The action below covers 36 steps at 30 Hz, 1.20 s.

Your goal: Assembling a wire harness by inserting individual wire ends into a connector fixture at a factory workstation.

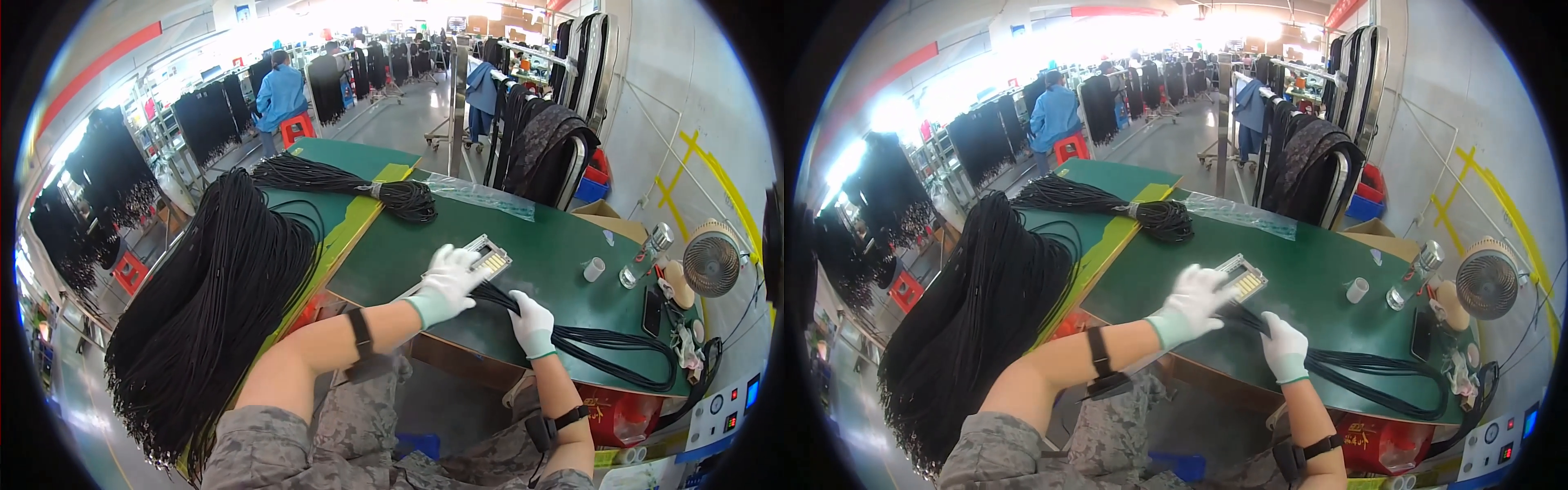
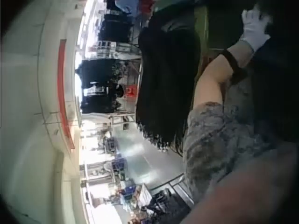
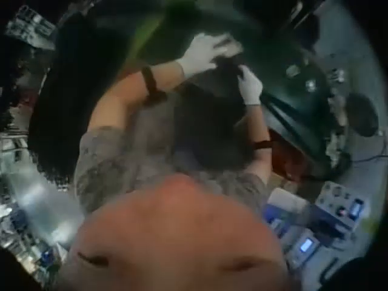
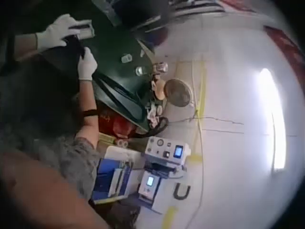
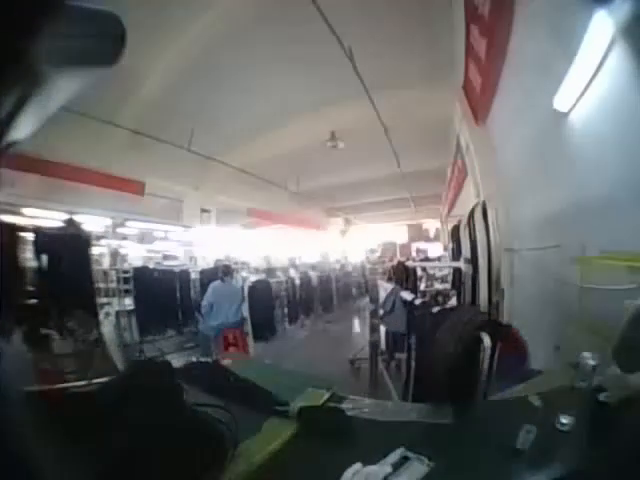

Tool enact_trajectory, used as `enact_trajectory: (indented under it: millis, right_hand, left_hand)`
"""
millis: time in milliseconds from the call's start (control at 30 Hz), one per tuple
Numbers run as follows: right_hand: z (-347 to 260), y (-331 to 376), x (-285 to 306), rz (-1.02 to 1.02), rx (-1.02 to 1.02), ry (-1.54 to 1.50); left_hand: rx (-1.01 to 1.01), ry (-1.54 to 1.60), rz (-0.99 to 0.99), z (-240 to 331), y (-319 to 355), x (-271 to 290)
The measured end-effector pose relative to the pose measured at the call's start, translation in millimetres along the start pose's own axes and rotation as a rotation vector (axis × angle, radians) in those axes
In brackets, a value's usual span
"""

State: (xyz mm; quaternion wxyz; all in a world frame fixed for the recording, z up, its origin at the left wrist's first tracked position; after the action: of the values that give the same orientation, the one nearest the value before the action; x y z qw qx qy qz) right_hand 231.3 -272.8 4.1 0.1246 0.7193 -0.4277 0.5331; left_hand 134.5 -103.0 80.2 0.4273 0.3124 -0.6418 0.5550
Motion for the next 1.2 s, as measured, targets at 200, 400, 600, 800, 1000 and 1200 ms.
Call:
enact_trajectory:
  millis: [200, 400, 600, 800, 1000, 1200]
  right_hand:
    - [7, -5, 6, 0.155, 0.024, -0.001]
    - [3, -5, 10, 0.112, 0.006, 0.003]
    - [17, -6, 9, 0.125, 0.121, 0.051]
    - [11, -9, 15, 0.032, 0.167, 0.079]
    - [-12, -8, 17, 0.093, 0.228, 0.008]
    - [-18, -12, 10, -0.006, 0.22, -0.078]
  left_hand:
    - [0.493, 0.255, -0.293, -78, 98, -18]
    - [0.46, 0.193, -0.344, -76, 100, -24]
    - [0.504, 0.252, -0.418, -37, 114, -28]
    - [0.371, 0.134, -0.053, -39, 107, -20]
    - [0.364, 0.221, 0.195, -35, 104, -31]
    - [0.35, 0.287, 0.18, -23, 107, -30]
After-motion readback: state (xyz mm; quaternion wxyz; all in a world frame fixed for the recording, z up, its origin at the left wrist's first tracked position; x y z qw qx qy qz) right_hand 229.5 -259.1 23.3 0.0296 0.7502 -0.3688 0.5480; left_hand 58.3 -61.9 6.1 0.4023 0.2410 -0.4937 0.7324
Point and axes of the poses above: each hand's wrist, its own y-axis away from the middle knuckle, its own x-axis out of the back of the hand, z = x × y, the point moved 6 cm from there along -y, towards the middle knuckle, and after that the axes turned 2 degrees about -z, right-handed, at the moved point
